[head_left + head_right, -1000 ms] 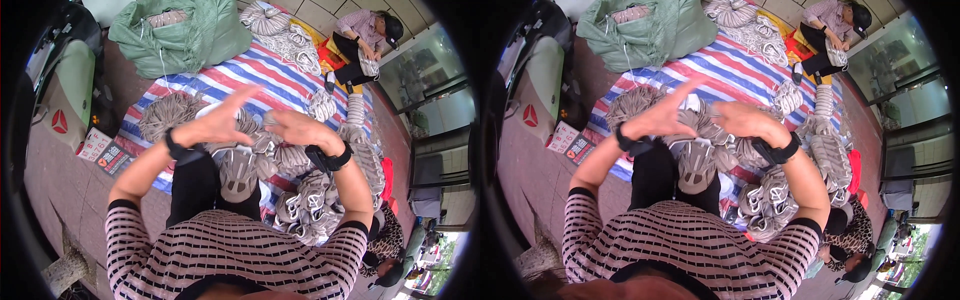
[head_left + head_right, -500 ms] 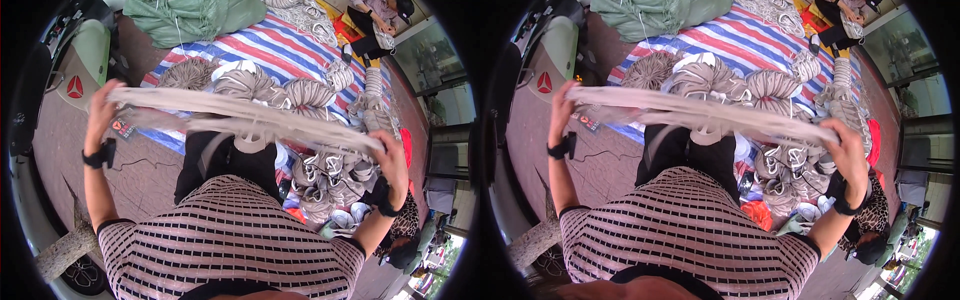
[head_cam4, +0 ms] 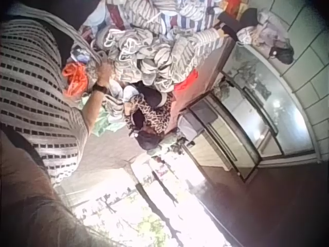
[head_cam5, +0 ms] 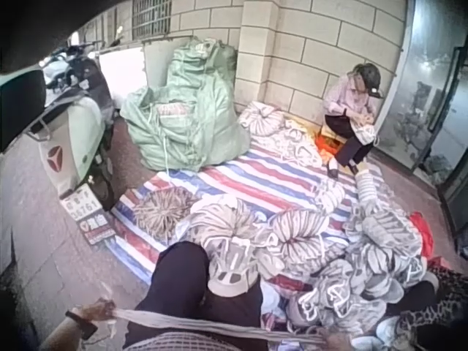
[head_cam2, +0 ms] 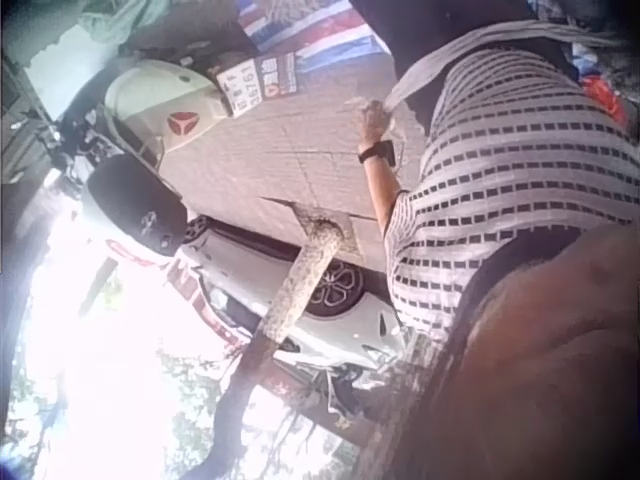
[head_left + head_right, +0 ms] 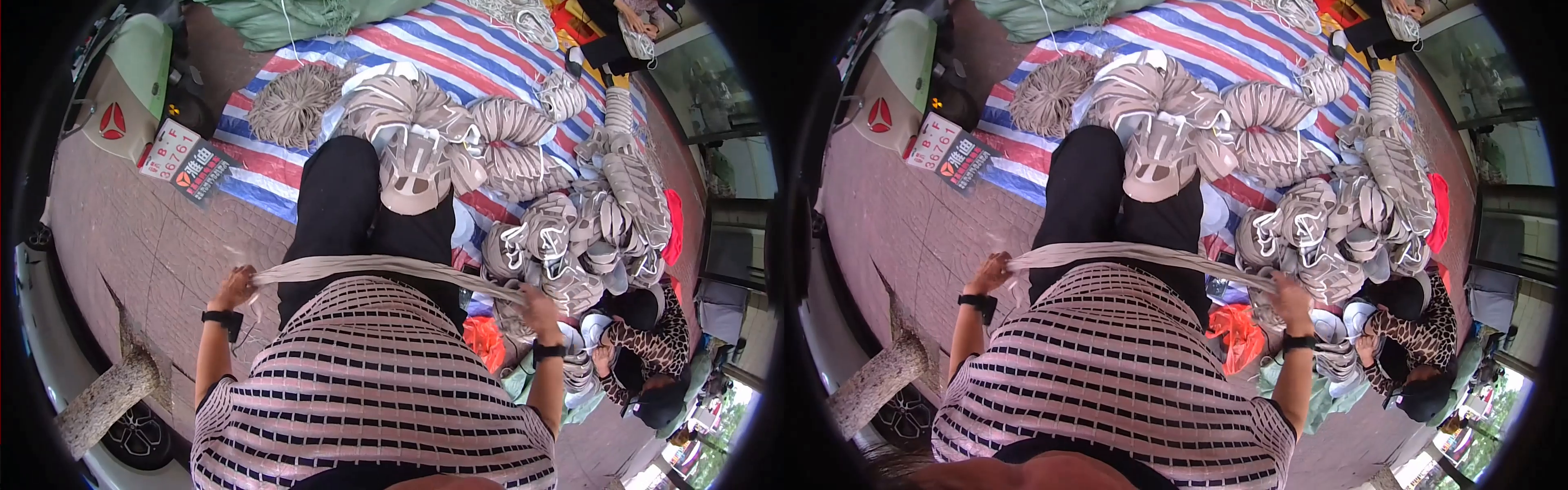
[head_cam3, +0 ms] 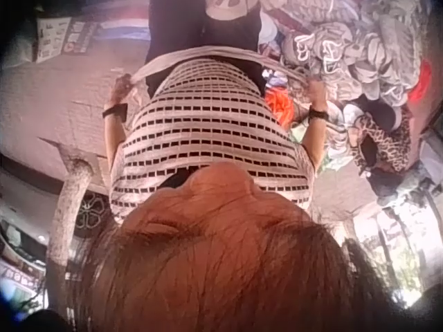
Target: Manually lacing shoes and organizing shoe bundles as part of manufacturing.
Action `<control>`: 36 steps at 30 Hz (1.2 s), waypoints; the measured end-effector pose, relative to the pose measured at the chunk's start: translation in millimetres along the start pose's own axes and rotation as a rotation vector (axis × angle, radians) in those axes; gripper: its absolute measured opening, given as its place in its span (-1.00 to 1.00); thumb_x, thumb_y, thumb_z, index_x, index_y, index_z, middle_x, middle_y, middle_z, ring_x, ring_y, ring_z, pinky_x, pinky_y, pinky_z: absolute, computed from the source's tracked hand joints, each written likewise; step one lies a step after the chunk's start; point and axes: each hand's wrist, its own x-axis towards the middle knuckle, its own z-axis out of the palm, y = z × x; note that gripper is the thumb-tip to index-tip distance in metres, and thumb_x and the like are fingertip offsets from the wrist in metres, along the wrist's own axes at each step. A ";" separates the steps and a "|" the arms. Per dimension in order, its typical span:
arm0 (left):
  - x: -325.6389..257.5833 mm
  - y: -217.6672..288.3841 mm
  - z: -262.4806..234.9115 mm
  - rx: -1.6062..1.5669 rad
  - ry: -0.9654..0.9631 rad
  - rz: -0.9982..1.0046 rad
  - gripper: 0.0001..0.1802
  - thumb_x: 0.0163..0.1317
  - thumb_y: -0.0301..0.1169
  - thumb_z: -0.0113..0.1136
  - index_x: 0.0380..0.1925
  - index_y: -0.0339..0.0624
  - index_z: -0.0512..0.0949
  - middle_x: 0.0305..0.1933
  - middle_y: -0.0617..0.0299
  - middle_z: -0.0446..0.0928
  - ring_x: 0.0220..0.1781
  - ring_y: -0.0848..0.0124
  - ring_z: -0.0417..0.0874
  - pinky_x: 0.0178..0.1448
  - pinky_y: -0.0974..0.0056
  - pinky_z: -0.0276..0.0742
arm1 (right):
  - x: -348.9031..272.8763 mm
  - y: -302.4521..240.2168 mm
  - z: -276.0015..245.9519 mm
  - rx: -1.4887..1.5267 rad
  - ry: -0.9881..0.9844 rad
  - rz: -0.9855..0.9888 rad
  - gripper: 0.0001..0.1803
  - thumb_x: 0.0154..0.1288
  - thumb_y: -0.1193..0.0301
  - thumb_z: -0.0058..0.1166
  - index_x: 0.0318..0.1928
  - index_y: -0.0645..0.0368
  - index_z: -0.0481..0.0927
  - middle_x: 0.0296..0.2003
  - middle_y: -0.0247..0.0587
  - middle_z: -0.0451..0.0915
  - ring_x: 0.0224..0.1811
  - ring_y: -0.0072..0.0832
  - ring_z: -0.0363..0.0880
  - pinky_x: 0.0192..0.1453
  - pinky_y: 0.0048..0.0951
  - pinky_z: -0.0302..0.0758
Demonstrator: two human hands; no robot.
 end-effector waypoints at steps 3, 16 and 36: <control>5.6 8.1 -8.0 0.019 0.200 0.169 -0.53 -0.03 -0.46 0.17 -0.02 -0.12 0.43 -0.15 -0.03 0.51 -0.19 0.05 0.56 -0.16 0.08 0.51 | 15.3 -9.5 -4.0 0.061 -0.078 -0.047 -0.58 -0.05 0.42 0.27 -0.10 0.14 0.54 -0.23 -0.08 0.55 -0.29 -0.26 0.57 -0.27 -0.31 0.47; 134.4 234.3 -87.0 -0.282 -0.049 0.748 -0.88 0.01 -0.43 0.17 -0.55 -0.22 0.45 -0.43 0.13 0.45 -0.25 0.12 0.54 -0.25 0.12 0.47 | 111.8 -208.0 -32.4 0.481 -0.257 -0.505 -0.90 0.12 0.45 0.07 -0.30 0.09 0.53 -0.45 -0.22 0.56 -0.35 -0.23 0.57 -0.31 -0.29 0.46; 160.1 116.6 -209.5 -0.880 -0.092 0.285 -0.82 0.30 -0.33 0.03 -0.40 -0.22 0.45 -0.49 0.48 0.30 -0.44 0.68 0.25 -0.39 0.52 0.17 | 121.7 -78.5 -119.9 1.255 0.074 0.195 -0.79 0.36 0.41 -0.14 -0.30 0.27 0.52 -0.66 -0.58 0.18 -0.65 -0.79 0.01 -0.56 -0.69 -0.04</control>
